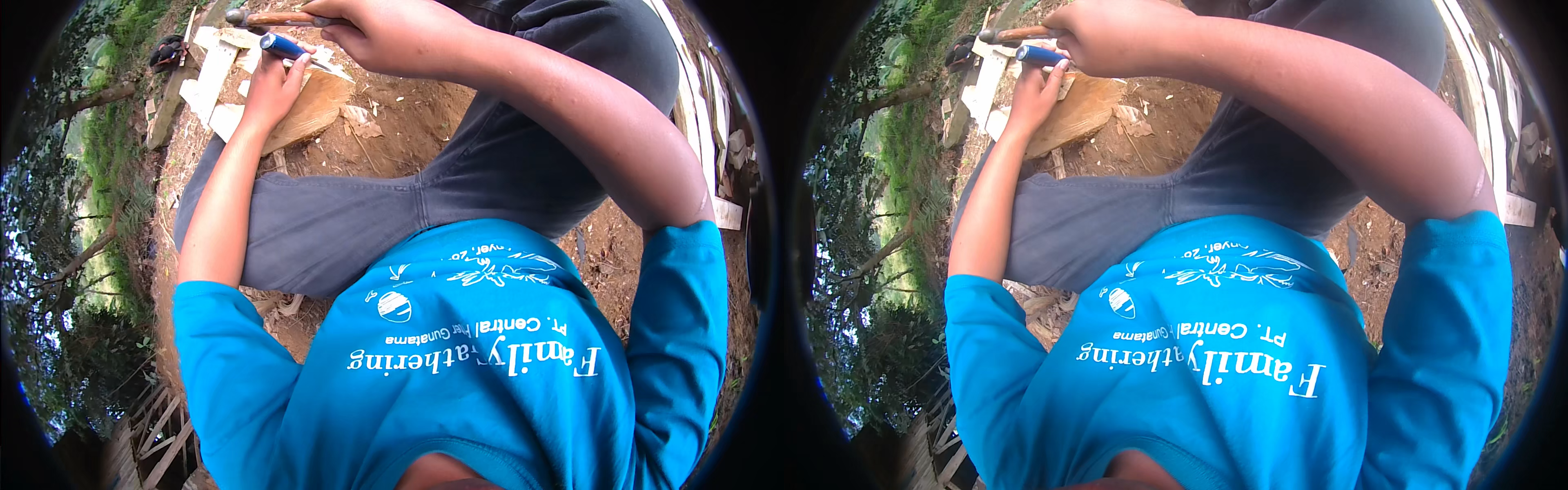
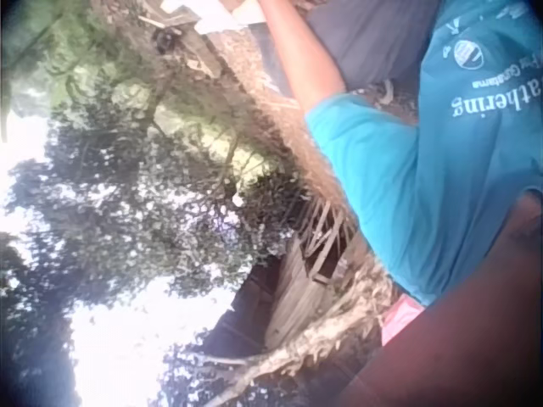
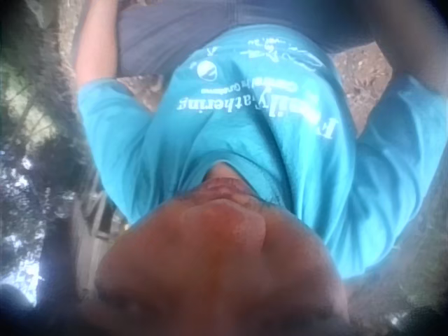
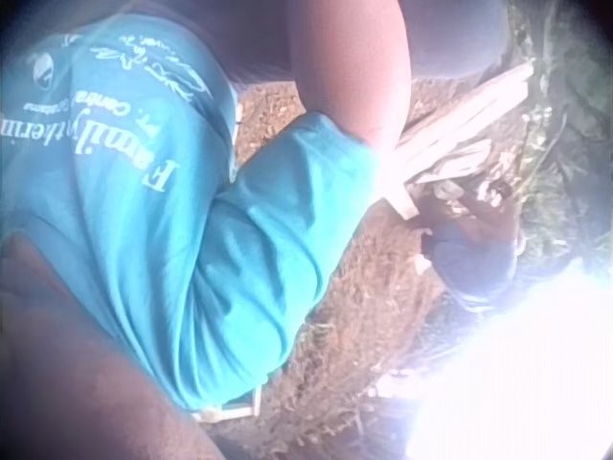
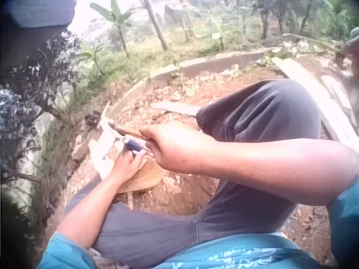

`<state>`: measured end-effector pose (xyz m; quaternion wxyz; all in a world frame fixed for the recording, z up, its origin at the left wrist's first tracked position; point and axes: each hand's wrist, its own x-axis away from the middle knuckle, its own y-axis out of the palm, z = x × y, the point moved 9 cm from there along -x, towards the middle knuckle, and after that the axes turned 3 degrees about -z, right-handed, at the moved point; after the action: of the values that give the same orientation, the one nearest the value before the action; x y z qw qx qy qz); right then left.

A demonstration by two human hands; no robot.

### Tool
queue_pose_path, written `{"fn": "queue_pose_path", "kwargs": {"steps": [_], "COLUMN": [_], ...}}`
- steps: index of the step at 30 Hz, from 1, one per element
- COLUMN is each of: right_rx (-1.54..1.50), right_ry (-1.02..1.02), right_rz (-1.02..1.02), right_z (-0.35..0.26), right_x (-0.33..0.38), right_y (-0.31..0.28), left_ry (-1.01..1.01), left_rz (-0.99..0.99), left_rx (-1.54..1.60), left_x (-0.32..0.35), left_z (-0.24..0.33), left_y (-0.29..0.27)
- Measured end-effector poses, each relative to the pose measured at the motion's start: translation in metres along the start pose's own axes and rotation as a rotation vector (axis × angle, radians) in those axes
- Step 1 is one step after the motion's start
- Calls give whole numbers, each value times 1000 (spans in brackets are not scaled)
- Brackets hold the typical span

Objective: The person assembles a small wooden stool by positioning wooden pieces and securing them using a hammer and small nails while sitting on the ground.

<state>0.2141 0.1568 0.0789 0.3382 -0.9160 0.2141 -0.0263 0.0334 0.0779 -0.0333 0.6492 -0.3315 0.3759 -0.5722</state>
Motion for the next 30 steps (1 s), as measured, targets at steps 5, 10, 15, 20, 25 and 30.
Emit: {"fn": "queue_pose_path", "kwargs": {"steps": [5,10,15,20,25,30], "right_rx": [-119,-193,-205,-245,-200,-187], "right_ry": [-138,-96,-132,-133,-57,-47], "right_rz": [150,182,105,131,135,159], "right_z": [-19,-9,-6,-8,-15,-4], "right_x": [12,7,3,2,7,-1], "right_y": [-17,-16,-6,-14,-33,-29], "left_ry": [-99,-126,-95,-108,15,-79], "left_rz": [-48,-44,14,-22,23,-41], "left_rx": [-21,22,-12,85,-67,-23], "left_x": [-6,-5,-8,-12,-6,-11], "left_z": [2,3,3,4,20,21], "left_y": [-2,0,-5,-16,-15,-8]}}
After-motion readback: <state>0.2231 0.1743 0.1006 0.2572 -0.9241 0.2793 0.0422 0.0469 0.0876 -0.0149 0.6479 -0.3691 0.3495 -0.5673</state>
